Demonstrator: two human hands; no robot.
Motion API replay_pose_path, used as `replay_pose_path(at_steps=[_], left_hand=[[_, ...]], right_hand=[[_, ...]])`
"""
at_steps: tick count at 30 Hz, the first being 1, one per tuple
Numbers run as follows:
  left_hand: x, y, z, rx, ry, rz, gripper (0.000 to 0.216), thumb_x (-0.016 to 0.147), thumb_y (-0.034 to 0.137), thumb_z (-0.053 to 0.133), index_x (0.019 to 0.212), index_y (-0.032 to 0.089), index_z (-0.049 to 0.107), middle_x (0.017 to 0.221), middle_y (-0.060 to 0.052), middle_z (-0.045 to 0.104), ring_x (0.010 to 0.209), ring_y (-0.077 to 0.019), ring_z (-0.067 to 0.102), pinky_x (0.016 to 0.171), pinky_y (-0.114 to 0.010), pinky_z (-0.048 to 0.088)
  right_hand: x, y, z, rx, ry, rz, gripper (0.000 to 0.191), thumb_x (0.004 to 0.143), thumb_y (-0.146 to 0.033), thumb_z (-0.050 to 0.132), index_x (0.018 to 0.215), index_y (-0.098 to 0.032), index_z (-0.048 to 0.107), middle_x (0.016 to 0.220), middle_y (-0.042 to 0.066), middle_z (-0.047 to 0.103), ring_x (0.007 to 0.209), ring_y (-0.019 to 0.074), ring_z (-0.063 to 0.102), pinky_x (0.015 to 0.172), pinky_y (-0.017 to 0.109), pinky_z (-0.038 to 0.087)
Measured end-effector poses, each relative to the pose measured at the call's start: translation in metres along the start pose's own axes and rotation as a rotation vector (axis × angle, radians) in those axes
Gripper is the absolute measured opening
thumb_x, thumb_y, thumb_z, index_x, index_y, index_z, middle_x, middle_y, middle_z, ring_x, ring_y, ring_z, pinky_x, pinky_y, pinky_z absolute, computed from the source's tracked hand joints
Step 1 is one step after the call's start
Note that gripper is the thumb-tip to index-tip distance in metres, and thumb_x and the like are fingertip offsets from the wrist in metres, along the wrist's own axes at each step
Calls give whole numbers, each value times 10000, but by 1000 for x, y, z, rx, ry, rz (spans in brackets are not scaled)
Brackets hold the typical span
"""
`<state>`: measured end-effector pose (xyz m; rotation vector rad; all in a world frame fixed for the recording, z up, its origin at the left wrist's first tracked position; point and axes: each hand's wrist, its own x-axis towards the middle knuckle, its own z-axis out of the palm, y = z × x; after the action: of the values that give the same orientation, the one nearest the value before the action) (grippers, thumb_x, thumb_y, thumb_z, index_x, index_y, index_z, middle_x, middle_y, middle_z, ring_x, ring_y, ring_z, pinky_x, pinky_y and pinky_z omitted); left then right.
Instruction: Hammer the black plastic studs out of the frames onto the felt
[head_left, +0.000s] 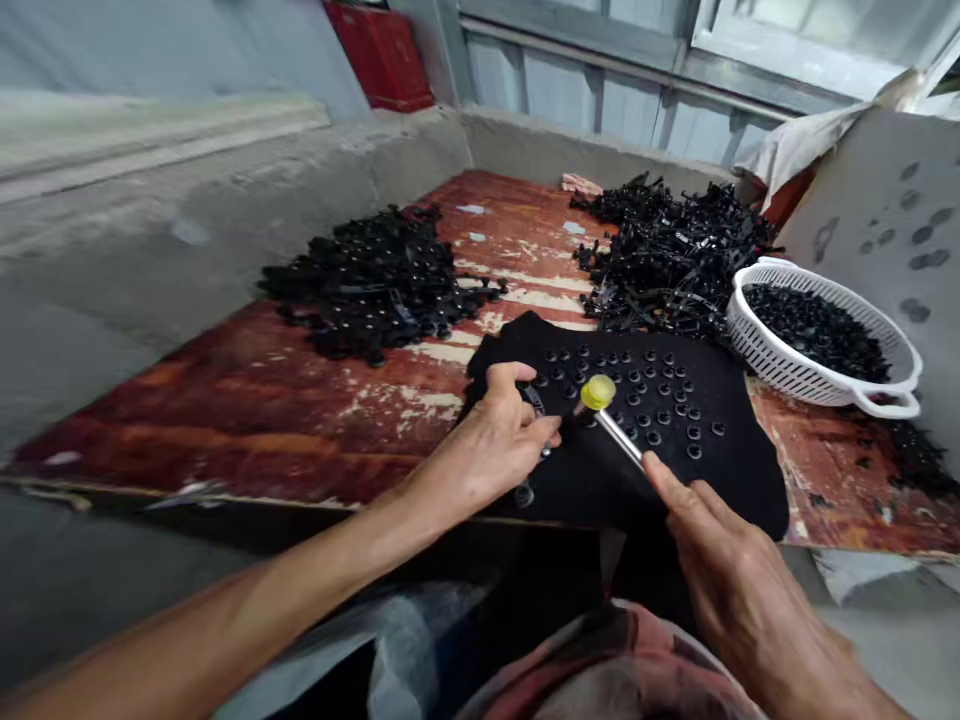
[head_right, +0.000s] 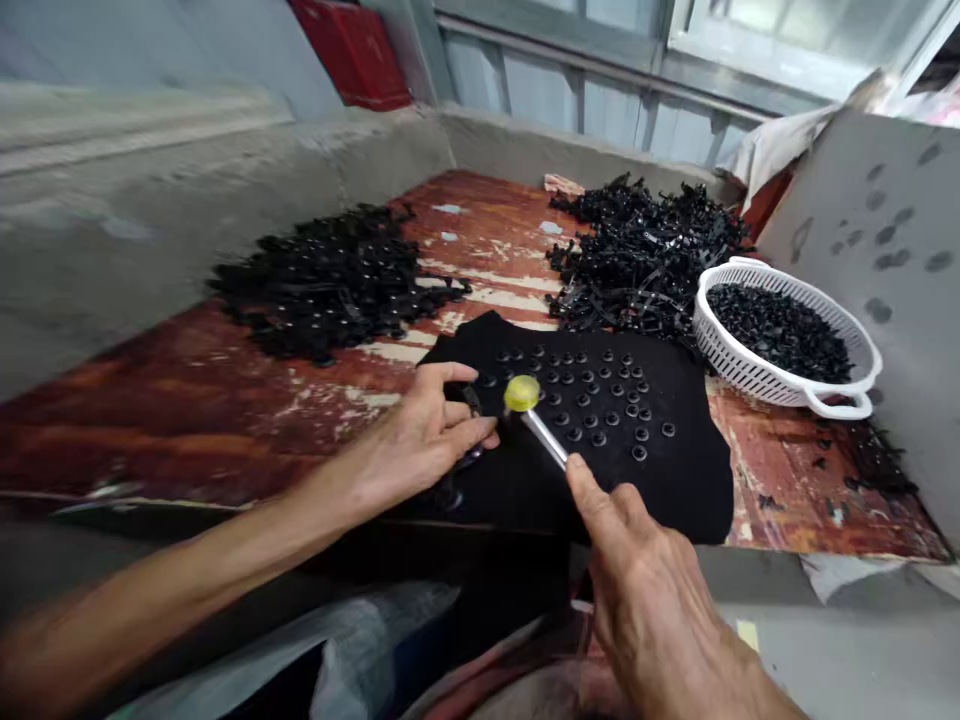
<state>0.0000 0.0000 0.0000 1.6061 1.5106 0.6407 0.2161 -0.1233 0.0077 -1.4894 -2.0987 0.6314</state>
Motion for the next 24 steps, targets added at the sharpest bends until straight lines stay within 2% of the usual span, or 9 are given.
replay_pose_path(at_steps=[4,6,8,11,14,17,20,24], left_hand=[[-6,-14,-23,23,-29,59,556,777,428,535,1242,186,351,720,-10,693,621,-201,594,602,-307,408],[-11,-13,-31,29,-112,82,448,787,475,522,1133,207,424,746,-20,710,668,-205,603,633,-310,413],[-16,-6,-34,41,-224,94,325,808,500,485,974,220,481,730,-19,703,675,-198,591,630,-300,403],[-17,9,-31,86,-325,125,289,837,489,441,774,215,508,685,-13,659,656,-175,555,608,-275,382],[-10,20,-21,163,-364,204,333,854,451,415,657,200,511,681,-14,616,652,-157,528,614,-264,371],[-2,25,-10,247,-434,244,363,872,426,372,628,195,510,637,3,552,601,-137,481,592,-259,344],[3,26,-3,308,-442,246,370,882,421,338,638,197,502,579,27,476,538,-122,422,556,-257,308],[5,28,-2,311,-439,272,378,878,434,323,609,202,453,563,39,427,518,-112,384,546,-257,296]], right_hand=[[-19,3,12,119,286,14,654,980,-90,421,1553,-371,278,1568,31,433,1391,251,457,1129,468,384],[-29,7,16,205,375,90,619,1004,-134,438,1529,-433,306,1549,-17,462,1361,215,499,1132,418,394],[-38,12,19,288,425,178,559,1019,-187,449,1507,-444,356,1509,-15,517,1306,202,560,1115,393,416],[-46,18,22,380,468,287,501,1006,-255,508,1479,-404,436,1433,29,598,1208,206,638,1046,354,487],[-48,22,24,437,500,338,480,985,-314,545,1462,-329,490,1278,83,696,1026,209,717,846,296,603],[-48,22,27,490,501,377,463,997,-343,515,1458,-303,499,1057,75,749,800,171,724,662,239,616],[-50,20,30,536,524,415,465,993,-355,525,1456,-326,496,996,50,733,740,143,693,688,225,598],[-54,22,33,582,528,454,460,981,-388,545,1439,-368,510,1102,40,716,838,129,694,825,220,562]])
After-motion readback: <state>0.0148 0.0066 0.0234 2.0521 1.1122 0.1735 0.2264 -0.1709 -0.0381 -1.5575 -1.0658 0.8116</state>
